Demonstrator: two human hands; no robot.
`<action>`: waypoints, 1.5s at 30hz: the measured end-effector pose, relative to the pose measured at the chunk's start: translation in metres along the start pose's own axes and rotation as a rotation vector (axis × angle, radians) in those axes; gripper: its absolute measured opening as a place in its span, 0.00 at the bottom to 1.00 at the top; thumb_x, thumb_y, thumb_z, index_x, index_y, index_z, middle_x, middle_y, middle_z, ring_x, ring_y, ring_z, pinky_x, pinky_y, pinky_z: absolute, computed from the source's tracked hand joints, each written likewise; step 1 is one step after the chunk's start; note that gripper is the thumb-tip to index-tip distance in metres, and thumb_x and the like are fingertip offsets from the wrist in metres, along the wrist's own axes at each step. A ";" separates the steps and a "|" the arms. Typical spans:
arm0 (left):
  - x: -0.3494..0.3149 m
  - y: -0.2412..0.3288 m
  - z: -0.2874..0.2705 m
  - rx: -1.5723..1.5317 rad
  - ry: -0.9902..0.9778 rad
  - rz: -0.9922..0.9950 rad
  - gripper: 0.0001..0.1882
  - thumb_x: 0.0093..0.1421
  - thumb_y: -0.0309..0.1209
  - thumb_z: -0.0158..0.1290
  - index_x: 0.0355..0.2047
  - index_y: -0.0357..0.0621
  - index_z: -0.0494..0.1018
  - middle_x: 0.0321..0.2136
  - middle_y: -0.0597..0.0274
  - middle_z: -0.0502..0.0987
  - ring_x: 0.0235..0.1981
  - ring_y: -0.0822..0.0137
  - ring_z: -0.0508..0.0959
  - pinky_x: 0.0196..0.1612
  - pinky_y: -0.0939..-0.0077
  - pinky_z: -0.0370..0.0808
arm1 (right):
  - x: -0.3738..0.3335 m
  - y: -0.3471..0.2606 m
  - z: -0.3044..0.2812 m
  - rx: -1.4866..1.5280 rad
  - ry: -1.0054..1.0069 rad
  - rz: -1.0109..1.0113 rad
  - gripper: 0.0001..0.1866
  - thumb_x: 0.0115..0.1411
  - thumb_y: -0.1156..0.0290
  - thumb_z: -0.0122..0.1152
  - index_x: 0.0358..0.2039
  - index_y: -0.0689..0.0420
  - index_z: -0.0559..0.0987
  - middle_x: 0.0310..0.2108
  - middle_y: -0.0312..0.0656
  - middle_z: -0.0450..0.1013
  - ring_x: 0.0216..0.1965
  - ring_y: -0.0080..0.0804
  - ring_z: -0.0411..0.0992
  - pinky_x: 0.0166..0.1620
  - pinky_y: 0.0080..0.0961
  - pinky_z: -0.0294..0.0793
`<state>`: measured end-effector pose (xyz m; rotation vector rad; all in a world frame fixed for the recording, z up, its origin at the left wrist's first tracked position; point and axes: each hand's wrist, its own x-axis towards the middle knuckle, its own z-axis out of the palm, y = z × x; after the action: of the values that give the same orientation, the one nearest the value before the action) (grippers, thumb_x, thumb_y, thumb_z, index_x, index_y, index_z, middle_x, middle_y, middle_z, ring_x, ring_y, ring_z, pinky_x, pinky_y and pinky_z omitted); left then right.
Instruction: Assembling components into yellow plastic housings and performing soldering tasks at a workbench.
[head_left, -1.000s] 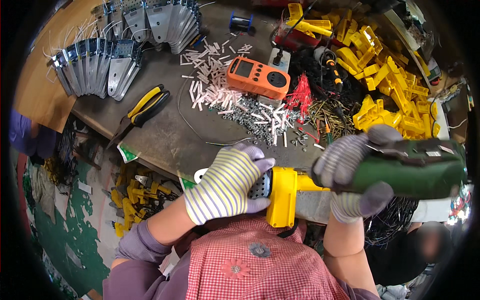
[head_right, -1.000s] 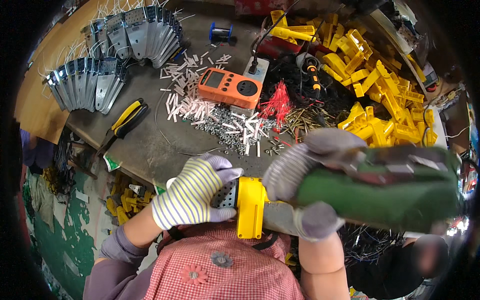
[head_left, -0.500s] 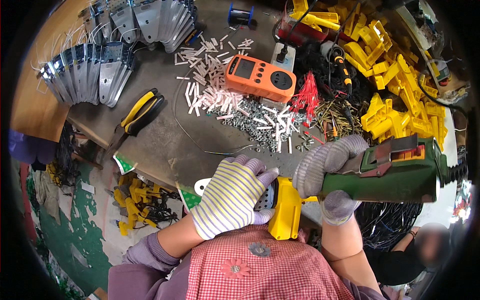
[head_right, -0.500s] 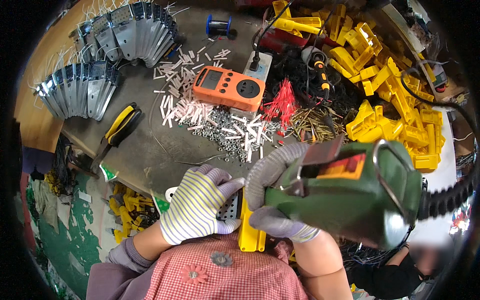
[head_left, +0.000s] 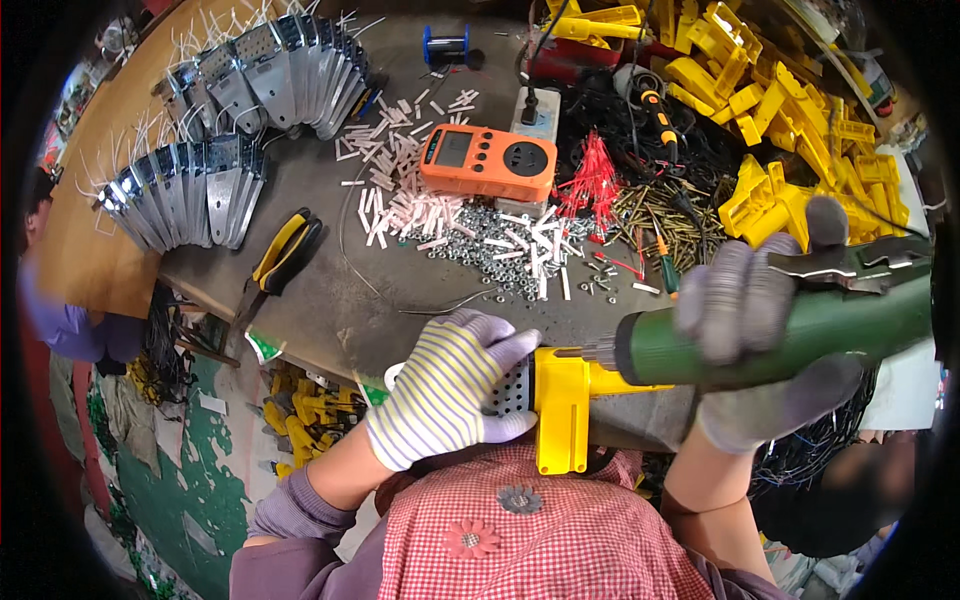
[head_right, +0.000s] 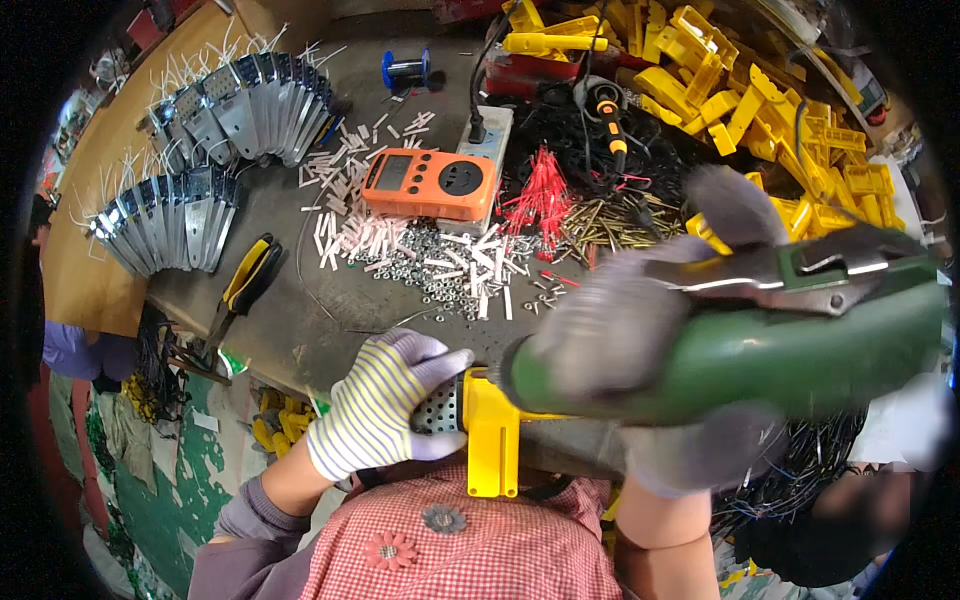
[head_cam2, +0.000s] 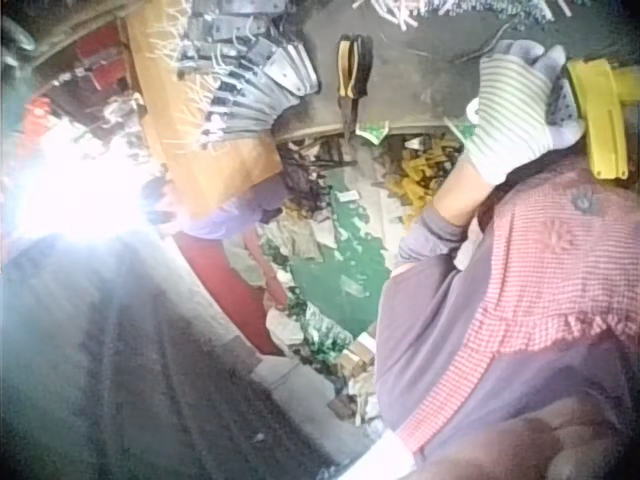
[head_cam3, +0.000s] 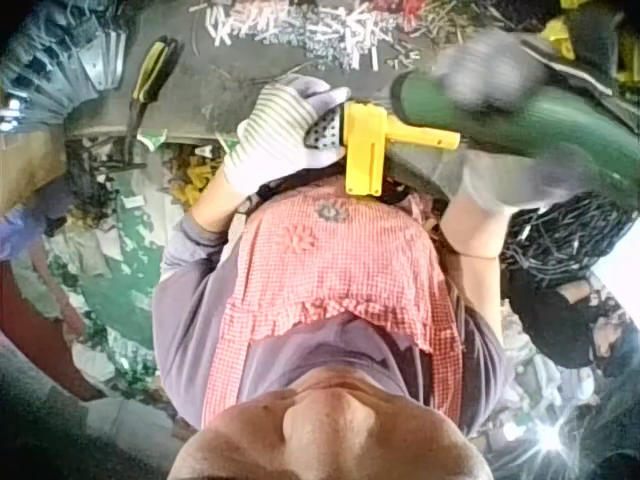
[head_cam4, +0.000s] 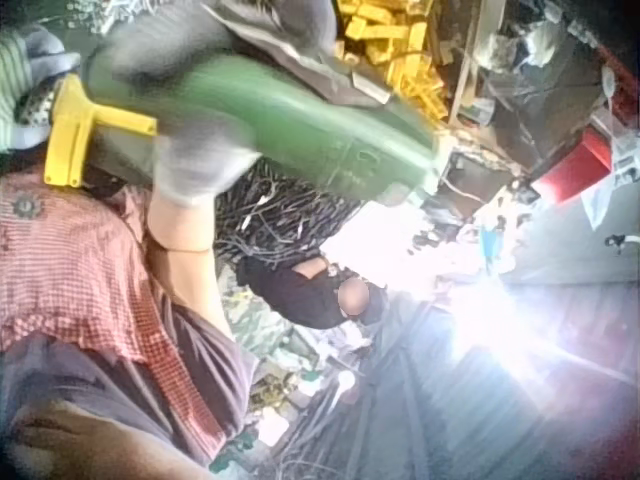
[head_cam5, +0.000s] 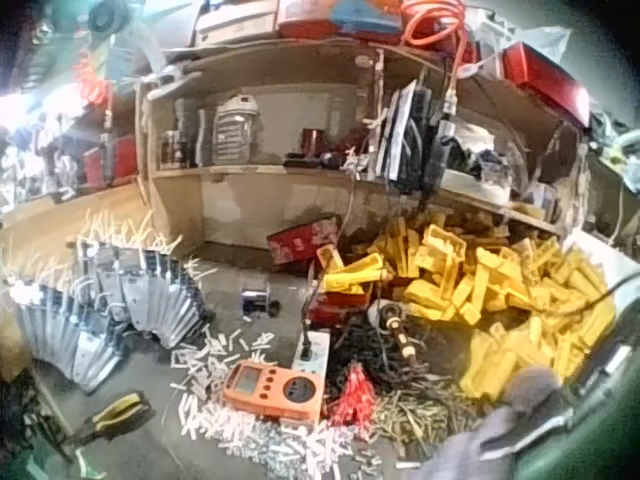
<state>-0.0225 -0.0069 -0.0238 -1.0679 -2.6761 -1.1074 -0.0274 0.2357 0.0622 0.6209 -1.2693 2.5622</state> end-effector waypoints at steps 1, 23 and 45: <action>0.003 -0.003 -0.003 -0.013 0.031 -0.039 0.31 0.47 0.49 0.64 0.46 0.39 0.80 0.33 0.51 0.78 0.37 0.50 0.78 0.43 0.55 0.75 | -0.015 -0.012 -0.002 -0.019 0.266 -0.001 0.36 0.67 0.42 0.53 0.65 0.56 0.65 0.22 0.31 0.68 0.27 0.27 0.71 0.46 0.35 0.72; -0.017 0.011 0.004 -0.010 0.162 0.083 0.11 0.42 0.24 0.62 0.26 0.47 0.72 0.24 0.61 0.72 0.26 0.56 0.73 0.32 0.62 0.71 | -0.104 -0.003 -0.082 0.400 0.687 -0.080 0.29 0.63 0.36 0.57 0.40 0.53 0.75 0.16 0.27 0.60 0.17 0.22 0.58 0.44 0.27 0.72; -0.028 0.012 0.021 0.027 0.251 0.086 0.10 0.42 0.30 0.66 0.24 0.52 0.75 0.22 0.64 0.73 0.24 0.58 0.74 0.30 0.62 0.68 | -0.108 0.003 -0.087 0.470 0.433 -0.102 0.26 0.67 0.43 0.56 0.43 0.57 0.75 0.16 0.27 0.56 0.18 0.21 0.58 0.50 0.31 0.76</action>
<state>0.0109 -0.0038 -0.0401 -0.9586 -2.4208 -1.1057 0.0438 0.3024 -0.0367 0.1727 -0.4906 2.7122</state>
